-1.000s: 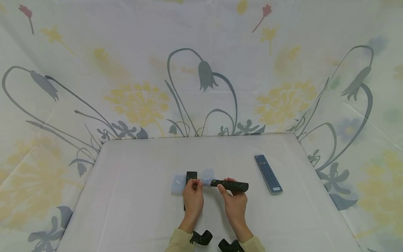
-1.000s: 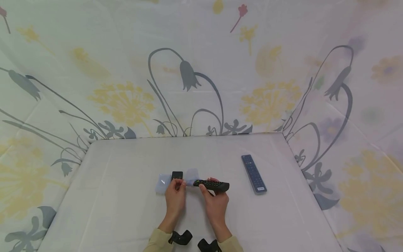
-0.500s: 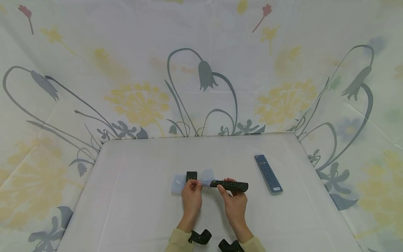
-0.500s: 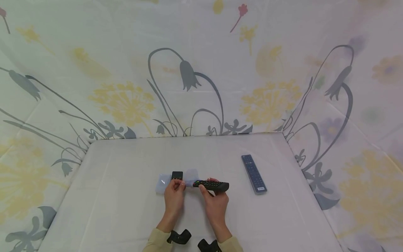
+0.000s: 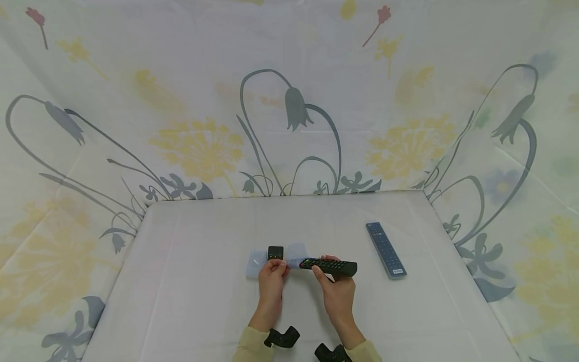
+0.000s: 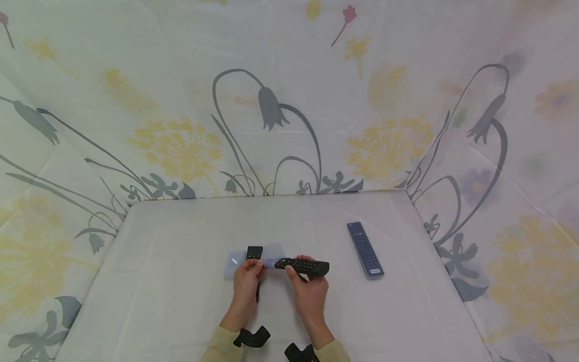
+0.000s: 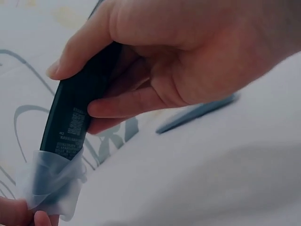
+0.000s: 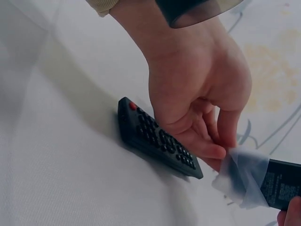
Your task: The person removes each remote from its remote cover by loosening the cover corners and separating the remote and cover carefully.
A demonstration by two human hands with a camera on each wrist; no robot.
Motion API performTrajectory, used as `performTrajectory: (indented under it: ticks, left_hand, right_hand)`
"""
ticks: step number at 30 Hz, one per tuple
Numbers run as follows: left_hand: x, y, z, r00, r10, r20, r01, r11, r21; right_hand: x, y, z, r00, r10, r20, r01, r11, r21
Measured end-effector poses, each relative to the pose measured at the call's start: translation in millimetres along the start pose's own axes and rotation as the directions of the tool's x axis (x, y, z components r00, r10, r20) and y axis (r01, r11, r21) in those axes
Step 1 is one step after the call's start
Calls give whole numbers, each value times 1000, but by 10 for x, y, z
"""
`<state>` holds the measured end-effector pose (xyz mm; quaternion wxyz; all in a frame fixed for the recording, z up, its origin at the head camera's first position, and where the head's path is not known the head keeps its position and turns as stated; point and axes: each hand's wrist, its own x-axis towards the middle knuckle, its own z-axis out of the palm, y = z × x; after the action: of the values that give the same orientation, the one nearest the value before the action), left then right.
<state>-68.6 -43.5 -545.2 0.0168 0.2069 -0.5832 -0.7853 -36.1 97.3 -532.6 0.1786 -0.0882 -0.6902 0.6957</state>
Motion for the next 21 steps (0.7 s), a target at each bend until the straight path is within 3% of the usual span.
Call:
performTrajectory:
  ticks: [10, 15, 21]
  left_hand:
    - [53, 11, -61, 988, -118, 101, 133, 979, -152]
    - [63, 13, -90, 971, -182, 155, 216, 945, -245]
    - [63, 13, -126, 951, -208, 227, 278, 897, -343]
  right_hand:
    - [19, -50, -21, 1000, -5, 11, 5, 1000, 30]
    - [42, -64, -47, 1000, 7, 29, -8, 998, 57]
    - [50, -85, -71, 998, 22, 52, -26, 996, 85]
